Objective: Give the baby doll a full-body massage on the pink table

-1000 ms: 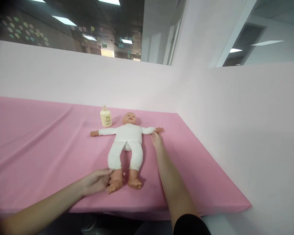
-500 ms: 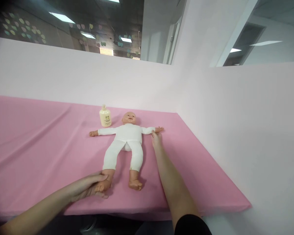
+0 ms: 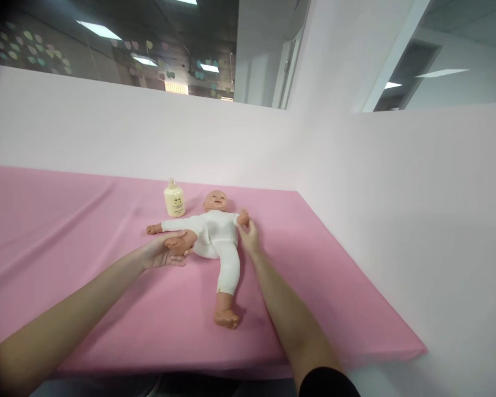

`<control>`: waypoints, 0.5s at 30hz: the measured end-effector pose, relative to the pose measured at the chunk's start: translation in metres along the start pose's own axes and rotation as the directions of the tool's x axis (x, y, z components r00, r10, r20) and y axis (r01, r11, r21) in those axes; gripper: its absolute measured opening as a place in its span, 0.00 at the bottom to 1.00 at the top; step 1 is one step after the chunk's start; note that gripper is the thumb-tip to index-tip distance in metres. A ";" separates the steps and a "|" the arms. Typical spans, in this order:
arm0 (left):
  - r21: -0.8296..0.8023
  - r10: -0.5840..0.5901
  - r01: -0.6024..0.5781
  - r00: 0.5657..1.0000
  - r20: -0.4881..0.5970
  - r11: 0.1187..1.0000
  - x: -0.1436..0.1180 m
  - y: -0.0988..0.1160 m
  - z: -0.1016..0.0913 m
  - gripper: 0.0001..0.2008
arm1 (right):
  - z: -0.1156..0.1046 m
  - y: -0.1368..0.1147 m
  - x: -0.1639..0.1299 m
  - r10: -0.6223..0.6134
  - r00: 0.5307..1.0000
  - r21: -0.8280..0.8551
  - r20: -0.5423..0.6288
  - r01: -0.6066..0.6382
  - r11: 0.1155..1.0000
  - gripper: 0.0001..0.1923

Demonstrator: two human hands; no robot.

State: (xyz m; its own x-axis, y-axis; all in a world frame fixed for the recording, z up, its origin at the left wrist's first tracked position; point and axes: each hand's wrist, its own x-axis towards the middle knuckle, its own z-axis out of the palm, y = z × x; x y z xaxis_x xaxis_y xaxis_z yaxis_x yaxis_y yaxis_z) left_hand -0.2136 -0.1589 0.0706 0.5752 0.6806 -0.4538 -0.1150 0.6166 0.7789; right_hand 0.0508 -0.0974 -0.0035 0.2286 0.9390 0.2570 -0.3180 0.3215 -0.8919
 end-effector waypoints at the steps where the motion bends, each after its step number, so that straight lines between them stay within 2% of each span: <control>1: -0.009 0.012 -0.012 1.000 0.011 1.000 0.007 0.000 -0.001 0.16 | 0.002 0.000 -0.004 -0.067 0.995 -0.086 0.072 0.073 0.994 0.26; 4: -0.028 0.040 -0.039 0.999 0.026 0.999 0.025 -0.005 -0.004 0.16 | 0.002 0.002 -0.011 -0.200 0.955 -0.278 0.219 0.257 0.926 0.20; 9: -0.063 0.073 -0.068 0.995 0.071 0.996 0.044 -0.020 -0.009 0.13 | -0.005 0.007 -0.007 -0.233 0.840 -0.494 0.491 0.489 0.719 0.21; 11: -0.082 0.062 -0.054 0.993 0.099 0.995 0.049 -0.023 -0.010 0.13 | -0.006 0.008 -0.005 -0.226 0.810 -0.524 0.541 0.535 0.662 0.21; 15: -0.123 0.076 -0.063 0.991 0.109 0.990 0.054 -0.029 -0.012 0.14 | -0.008 0.012 -0.004 -0.222 0.793 -0.547 0.568 0.565 0.618 0.21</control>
State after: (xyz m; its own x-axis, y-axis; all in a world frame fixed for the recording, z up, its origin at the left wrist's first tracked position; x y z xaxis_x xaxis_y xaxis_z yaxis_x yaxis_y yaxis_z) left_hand -0.1891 -0.1353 0.0181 0.6497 0.6783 -0.3431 -0.2497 0.6168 0.7465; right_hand 0.0536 -0.0985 -0.0181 -0.2709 0.7425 0.6126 0.4362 0.6621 -0.6094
